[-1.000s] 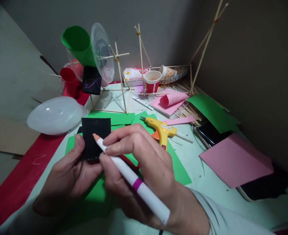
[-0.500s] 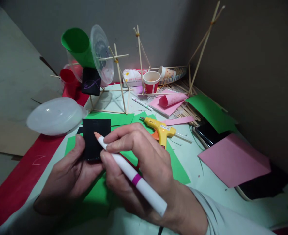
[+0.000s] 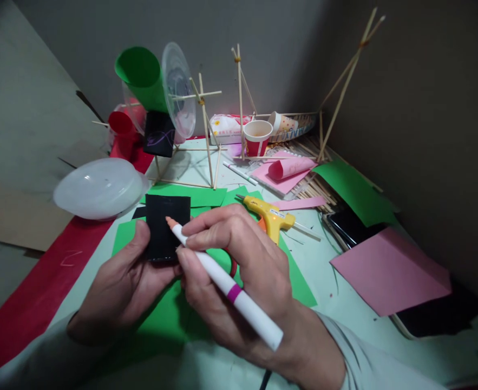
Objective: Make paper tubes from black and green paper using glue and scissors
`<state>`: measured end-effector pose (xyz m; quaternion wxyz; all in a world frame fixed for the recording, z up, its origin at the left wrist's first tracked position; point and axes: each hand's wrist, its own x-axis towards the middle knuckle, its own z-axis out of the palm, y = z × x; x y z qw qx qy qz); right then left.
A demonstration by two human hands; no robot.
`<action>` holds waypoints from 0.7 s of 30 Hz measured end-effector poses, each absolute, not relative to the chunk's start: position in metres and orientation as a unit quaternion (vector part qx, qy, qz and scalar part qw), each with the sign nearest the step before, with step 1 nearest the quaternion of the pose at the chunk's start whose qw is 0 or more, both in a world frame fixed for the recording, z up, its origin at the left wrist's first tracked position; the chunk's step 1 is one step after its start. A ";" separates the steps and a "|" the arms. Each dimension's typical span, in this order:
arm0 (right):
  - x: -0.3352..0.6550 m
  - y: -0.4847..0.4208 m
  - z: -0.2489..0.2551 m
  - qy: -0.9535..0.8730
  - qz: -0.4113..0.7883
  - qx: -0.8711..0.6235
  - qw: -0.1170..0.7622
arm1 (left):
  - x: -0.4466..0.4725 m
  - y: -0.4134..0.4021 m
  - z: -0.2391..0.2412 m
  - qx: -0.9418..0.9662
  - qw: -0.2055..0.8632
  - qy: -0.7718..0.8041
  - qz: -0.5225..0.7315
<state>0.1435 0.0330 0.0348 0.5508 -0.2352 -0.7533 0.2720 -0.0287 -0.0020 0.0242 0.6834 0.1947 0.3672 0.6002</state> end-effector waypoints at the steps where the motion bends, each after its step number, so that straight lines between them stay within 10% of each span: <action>1: 0.144 0.033 0.035 -0.755 0.267 -0.231 0.552 | -0.029 -0.002 0.024 0.192 0.684 0.364 0.602; 21: 0.143 0.033 0.037 -0.749 0.277 -0.229 0.557 | -0.029 -0.005 0.021 0.210 0.668 0.398 0.592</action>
